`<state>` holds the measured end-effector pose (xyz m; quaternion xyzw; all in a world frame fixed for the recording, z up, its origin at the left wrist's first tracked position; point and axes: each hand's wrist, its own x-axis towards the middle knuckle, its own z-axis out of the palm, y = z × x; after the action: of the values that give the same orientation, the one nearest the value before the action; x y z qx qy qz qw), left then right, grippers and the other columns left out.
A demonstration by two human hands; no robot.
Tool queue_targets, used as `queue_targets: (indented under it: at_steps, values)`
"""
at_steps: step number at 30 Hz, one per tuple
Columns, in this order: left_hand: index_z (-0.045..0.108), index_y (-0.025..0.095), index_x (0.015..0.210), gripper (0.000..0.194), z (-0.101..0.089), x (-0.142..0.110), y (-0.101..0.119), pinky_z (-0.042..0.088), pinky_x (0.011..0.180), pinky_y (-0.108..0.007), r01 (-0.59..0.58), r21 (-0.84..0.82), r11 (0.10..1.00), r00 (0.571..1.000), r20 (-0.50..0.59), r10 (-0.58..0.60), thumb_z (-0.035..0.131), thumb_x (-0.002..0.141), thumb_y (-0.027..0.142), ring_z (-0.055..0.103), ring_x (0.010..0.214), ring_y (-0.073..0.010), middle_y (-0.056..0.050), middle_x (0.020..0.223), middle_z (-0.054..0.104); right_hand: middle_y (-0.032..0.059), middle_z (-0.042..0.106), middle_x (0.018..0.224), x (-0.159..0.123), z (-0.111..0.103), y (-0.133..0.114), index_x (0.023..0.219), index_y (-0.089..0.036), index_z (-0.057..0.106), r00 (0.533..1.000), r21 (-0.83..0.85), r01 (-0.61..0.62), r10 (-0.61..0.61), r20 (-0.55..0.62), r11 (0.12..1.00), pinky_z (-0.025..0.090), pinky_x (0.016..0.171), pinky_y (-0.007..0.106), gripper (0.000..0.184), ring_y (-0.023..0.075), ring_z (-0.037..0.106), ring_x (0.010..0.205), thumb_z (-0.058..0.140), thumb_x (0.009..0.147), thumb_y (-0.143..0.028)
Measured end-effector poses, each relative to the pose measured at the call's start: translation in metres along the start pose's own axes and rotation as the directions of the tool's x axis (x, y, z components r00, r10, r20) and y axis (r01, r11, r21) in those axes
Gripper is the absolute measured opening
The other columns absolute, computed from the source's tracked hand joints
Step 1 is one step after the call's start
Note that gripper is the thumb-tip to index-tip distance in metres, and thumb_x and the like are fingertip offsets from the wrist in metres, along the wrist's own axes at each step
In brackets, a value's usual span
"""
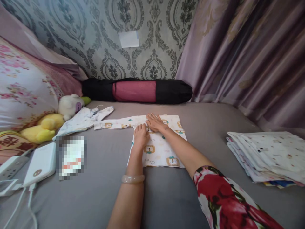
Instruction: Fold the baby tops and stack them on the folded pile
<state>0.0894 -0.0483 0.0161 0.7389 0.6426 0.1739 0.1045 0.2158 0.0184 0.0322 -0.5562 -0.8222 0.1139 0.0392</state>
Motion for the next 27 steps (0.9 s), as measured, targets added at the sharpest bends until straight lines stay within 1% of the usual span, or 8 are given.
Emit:
queue_targets:
  at_steps: [6, 9, 12, 15, 18, 20, 23, 27]
  values:
    - [0.044, 0.013, 0.132, 0.048, 0.003, 0.000, -0.002, 0.032, 0.109, -0.044, -0.009, 0.014, 1.000, 1.000, 0.006, 0.009, 0.040, 0.085, 0.016, 0.042, 0.131, -0.0284, -0.016, 0.136, 0.051, 0.0049, 0.022, 0.159, 0.007, 0.010, 0.007, 0.152, -0.015, 0.027, 0.999, -0.001, -0.002, 0.002, -0.048, 1.000, 0.010, 0.118, 0.048, 0.059, 0.0222, 0.015, 0.147, 0.017, 0.099, -0.039]
    - [0.043, 0.014, 0.134, 0.049, 0.003, -0.001, -0.001, 0.031, 0.110, -0.045, -0.006, 0.028, 1.000, 1.000, 0.000, 0.006, 0.040, 0.085, 0.016, 0.040, 0.132, -0.0289, -0.016, 0.137, 0.050, 0.0052, 0.021, 0.160, 0.007, 0.009, 0.007, 0.152, -0.015, 0.027, 0.999, 0.007, -0.002, 0.002, -0.036, 1.000, 0.009, 0.118, 0.049, 0.059, 0.0222, 0.014, 0.147, 0.017, 0.099, -0.039]
    - [0.044, 0.017, 0.136, 0.050, 0.003, -0.001, 0.000, 0.031, 0.110, -0.044, -0.006, 0.043, 0.999, 1.000, 0.000, 0.006, 0.040, 0.086, 0.017, 0.041, 0.131, -0.0287, -0.014, 0.136, 0.050, 0.0048, 0.019, 0.160, 0.006, 0.006, 0.007, 0.153, -0.015, 0.025, 1.000, 0.037, -0.005, 0.005, -0.011, 0.999, 0.009, 0.118, 0.048, 0.060, 0.0218, 0.012, 0.148, 0.015, 0.099, -0.040]
    - [0.045, 0.020, 0.136, 0.050, 0.001, -0.002, 0.002, 0.031, 0.110, -0.043, 0.005, 0.065, 0.998, 1.000, 0.016, -0.006, 0.041, 0.085, 0.018, 0.041, 0.130, -0.0291, -0.013, 0.135, 0.050, 0.0047, 0.018, 0.160, -0.002, 0.001, 0.011, 0.153, -0.016, 0.024, 0.998, 0.054, -0.041, 0.044, -0.041, 0.998, 0.008, 0.119, 0.047, 0.060, 0.0212, 0.010, 0.148, 0.014, 0.099, -0.040]
    - [0.046, 0.020, 0.136, 0.051, -0.001, -0.003, 0.005, 0.030, 0.111, -0.043, 0.025, 0.072, 0.997, 0.999, 0.027, -0.027, 0.041, 0.086, 0.019, 0.038, 0.132, -0.0304, -0.013, 0.138, 0.048, 0.0060, 0.020, 0.160, -0.017, -0.002, 0.020, 0.153, -0.017, 0.026, 0.991, 0.027, -0.078, 0.080, -0.104, 0.997, 0.006, 0.118, 0.050, 0.060, 0.0229, 0.010, 0.148, 0.014, 0.099, -0.041]
    - [0.047, 0.019, 0.137, 0.051, -0.002, -0.004, 0.008, 0.029, 0.112, -0.044, 0.037, 0.065, 0.997, 0.999, 0.029, -0.039, 0.041, 0.086, 0.019, 0.036, 0.133, -0.0315, -0.014, 0.140, 0.046, 0.0071, 0.020, 0.160, -0.027, -0.003, 0.029, 0.152, -0.016, 0.027, 0.986, 0.010, -0.109, 0.109, -0.126, 0.994, 0.006, 0.118, 0.051, 0.060, 0.0243, 0.010, 0.148, 0.014, 0.099, -0.042]
    - [0.047, 0.021, 0.137, 0.050, -0.003, -0.006, 0.010, 0.029, 0.111, -0.047, 0.048, 0.057, 0.997, 0.998, 0.028, -0.050, 0.041, 0.087, 0.020, 0.035, 0.134, -0.0328, -0.014, 0.142, 0.044, 0.0084, 0.021, 0.160, -0.036, -0.001, 0.040, 0.152, -0.016, 0.028, 0.981, -0.008, -0.154, 0.153, -0.116, 0.988, 0.007, 0.118, 0.053, 0.062, 0.0257, 0.010, 0.148, 0.014, 0.099, -0.045]
    - [0.046, 0.022, 0.138, 0.051, -0.001, -0.006, 0.009, 0.028, 0.112, -0.046, 0.048, 0.059, 0.997, 0.998, 0.026, -0.050, 0.040, 0.087, 0.022, 0.035, 0.136, -0.0321, -0.013, 0.144, 0.043, 0.0086, 0.022, 0.159, -0.037, 0.005, 0.047, 0.152, -0.015, 0.028, 0.979, -0.040, -0.177, 0.172, -0.111, 0.983, 0.007, 0.118, 0.053, 0.061, 0.0250, 0.012, 0.147, 0.016, 0.099, -0.044]
